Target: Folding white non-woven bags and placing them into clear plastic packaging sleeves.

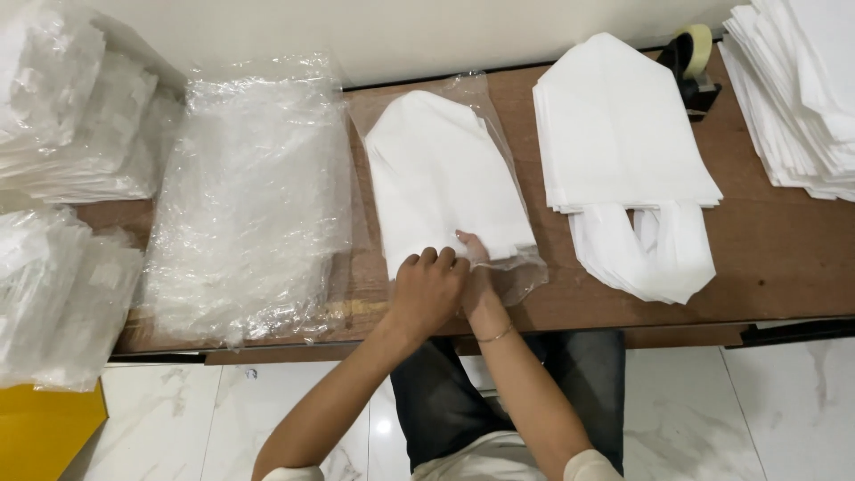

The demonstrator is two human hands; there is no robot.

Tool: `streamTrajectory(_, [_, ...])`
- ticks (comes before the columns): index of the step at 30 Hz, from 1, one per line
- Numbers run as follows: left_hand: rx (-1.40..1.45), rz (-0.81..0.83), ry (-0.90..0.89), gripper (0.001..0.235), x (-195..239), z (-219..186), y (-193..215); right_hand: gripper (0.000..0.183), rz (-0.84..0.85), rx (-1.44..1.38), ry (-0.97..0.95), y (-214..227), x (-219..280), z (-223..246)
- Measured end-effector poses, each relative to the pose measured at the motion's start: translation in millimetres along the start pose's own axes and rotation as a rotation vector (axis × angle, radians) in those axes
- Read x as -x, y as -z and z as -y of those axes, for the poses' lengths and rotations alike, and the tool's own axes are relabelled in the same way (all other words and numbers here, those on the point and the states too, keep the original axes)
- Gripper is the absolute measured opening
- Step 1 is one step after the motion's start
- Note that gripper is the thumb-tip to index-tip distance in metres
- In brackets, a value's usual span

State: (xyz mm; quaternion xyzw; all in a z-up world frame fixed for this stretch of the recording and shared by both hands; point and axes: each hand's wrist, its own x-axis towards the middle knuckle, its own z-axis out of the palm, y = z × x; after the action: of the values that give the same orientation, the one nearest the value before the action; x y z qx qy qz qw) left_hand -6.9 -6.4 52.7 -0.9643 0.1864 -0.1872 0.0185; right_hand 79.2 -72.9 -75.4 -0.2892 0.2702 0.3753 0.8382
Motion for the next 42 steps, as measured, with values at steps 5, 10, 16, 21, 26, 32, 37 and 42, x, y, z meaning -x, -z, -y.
streamTrajectory(5, [-0.053, -0.186, -0.007, 0.005, 8, 3, -10, 0.050, 0.126, -0.306, -0.016, -76, 50, 12])
streamTrajectory(10, [-0.063, -0.224, -0.011, 0.011, 12, 3, -15, 0.030, -0.145, -0.308, 0.171, -75, 18, 18])
streamTrajectory(16, [-0.046, -0.266, -0.007, 0.021, 6, -4, -14, 0.030, -0.024, -0.274, 0.010, -49, 22, 28])
streamTrajectory(21, [-0.043, -0.377, -0.052, 0.012, -4, -5, -10, 0.033, 0.092, -0.087, -0.148, -52, 59, 33])
streamTrajectory(26, [-0.014, -0.426, -0.064, 0.011, -5, -9, -17, 0.030, 0.028, 0.058, 0.240, -12, 73, 16])
streamTrajectory(32, [-0.024, -0.415, -0.072, 0.012, -7, -16, -11, 0.036, -0.147, 0.354, 0.497, -28, 85, 7])
streamTrajectory(37, [-0.002, -0.413, -0.093, 0.011, -9, -24, -10, 0.033, 0.057, 0.741, 0.448, -61, 84, 19])
streamTrajectory(42, [0.024, -0.394, -0.127, 0.009, -3, -17, -7, 0.031, 0.414, 1.304, 0.362, -52, 107, 31])
